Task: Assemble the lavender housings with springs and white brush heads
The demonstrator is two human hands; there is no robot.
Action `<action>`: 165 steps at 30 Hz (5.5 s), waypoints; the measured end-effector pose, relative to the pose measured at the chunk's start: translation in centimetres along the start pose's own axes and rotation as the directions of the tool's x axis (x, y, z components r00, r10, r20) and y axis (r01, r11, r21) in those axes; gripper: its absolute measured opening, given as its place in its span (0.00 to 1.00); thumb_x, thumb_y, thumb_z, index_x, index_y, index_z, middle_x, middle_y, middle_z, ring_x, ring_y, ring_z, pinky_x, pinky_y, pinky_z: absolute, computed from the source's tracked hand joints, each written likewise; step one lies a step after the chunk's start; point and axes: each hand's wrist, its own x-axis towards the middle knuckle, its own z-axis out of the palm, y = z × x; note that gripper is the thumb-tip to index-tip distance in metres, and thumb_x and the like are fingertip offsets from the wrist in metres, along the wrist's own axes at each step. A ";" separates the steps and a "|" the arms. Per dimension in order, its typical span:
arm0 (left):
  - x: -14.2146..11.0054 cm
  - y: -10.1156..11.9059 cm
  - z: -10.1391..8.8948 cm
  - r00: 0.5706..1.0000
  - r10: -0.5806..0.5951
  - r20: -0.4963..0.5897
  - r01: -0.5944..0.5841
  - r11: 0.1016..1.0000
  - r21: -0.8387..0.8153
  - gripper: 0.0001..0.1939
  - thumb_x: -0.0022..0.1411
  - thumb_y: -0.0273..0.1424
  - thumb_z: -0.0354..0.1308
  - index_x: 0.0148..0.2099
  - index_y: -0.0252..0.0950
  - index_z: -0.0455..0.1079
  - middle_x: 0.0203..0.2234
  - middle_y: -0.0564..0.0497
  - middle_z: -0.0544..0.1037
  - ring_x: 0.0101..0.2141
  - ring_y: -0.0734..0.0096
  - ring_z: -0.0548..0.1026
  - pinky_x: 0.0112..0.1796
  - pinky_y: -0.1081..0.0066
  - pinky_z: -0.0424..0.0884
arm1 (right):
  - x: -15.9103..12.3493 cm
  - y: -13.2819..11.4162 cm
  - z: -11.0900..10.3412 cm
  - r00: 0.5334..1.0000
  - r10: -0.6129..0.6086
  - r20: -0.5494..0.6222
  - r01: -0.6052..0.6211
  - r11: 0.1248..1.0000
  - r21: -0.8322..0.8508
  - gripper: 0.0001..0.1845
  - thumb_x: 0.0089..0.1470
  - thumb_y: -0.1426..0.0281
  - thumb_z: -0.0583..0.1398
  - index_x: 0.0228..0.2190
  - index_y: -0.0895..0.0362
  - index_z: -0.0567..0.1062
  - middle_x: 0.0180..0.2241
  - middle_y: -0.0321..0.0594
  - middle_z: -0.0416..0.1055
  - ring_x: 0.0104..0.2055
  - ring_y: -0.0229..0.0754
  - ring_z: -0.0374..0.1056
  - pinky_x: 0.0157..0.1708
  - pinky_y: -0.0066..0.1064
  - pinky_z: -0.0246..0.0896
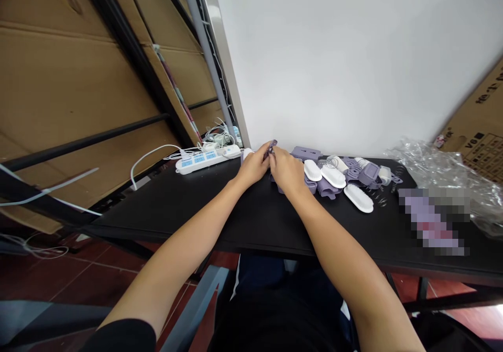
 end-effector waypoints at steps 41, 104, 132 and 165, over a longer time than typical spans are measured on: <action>1.6 -1.9 -1.1 0.999 0.039 0.027 -0.016 0.821 -0.571 0.16 0.65 0.40 0.60 0.45 0.33 0.78 0.35 0.48 0.83 0.35 0.68 0.78 0.38 0.70 0.72 | 2.1 2.2 -1.5 0.914 0.182 0.363 -0.405 0.338 0.849 0.24 0.59 0.50 0.65 0.49 0.49 0.69 0.42 0.38 0.77 0.29 0.36 0.73 0.22 0.26 0.69; 0.7 -0.8 -0.8 0.969 0.086 0.232 0.106 0.703 -0.704 0.32 0.53 0.46 0.74 0.55 0.37 0.73 0.50 0.47 0.80 0.45 0.62 0.79 0.49 0.64 0.74 | 3.9 6.9 -4.1 0.886 0.459 -0.071 -0.074 0.290 0.954 0.27 0.53 0.44 0.65 0.43 0.51 0.74 0.41 0.37 0.78 0.35 0.35 0.76 0.27 0.23 0.65; 1.0 -0.8 -0.6 0.982 -0.087 0.165 0.184 0.594 -0.783 0.30 0.54 0.51 0.72 0.50 0.36 0.74 0.38 0.49 0.81 0.37 0.69 0.78 0.38 0.71 0.72 | 3.1 4.6 -2.0 0.943 0.322 -0.084 -0.032 0.337 0.941 0.30 0.54 0.45 0.64 0.51 0.50 0.76 0.46 0.40 0.77 0.38 0.37 0.77 0.29 0.24 0.68; 0.3 -0.2 -0.9 0.928 0.085 0.363 0.243 0.599 -0.763 0.32 0.55 0.45 0.73 0.59 0.40 0.75 0.46 0.46 0.78 0.39 0.64 0.77 0.38 0.63 0.80 | 2.9 4.1 -1.8 0.938 0.346 -0.011 -0.077 0.242 0.967 0.39 0.51 0.48 0.67 0.60 0.48 0.67 0.41 0.36 0.78 0.34 0.37 0.75 0.26 0.24 0.65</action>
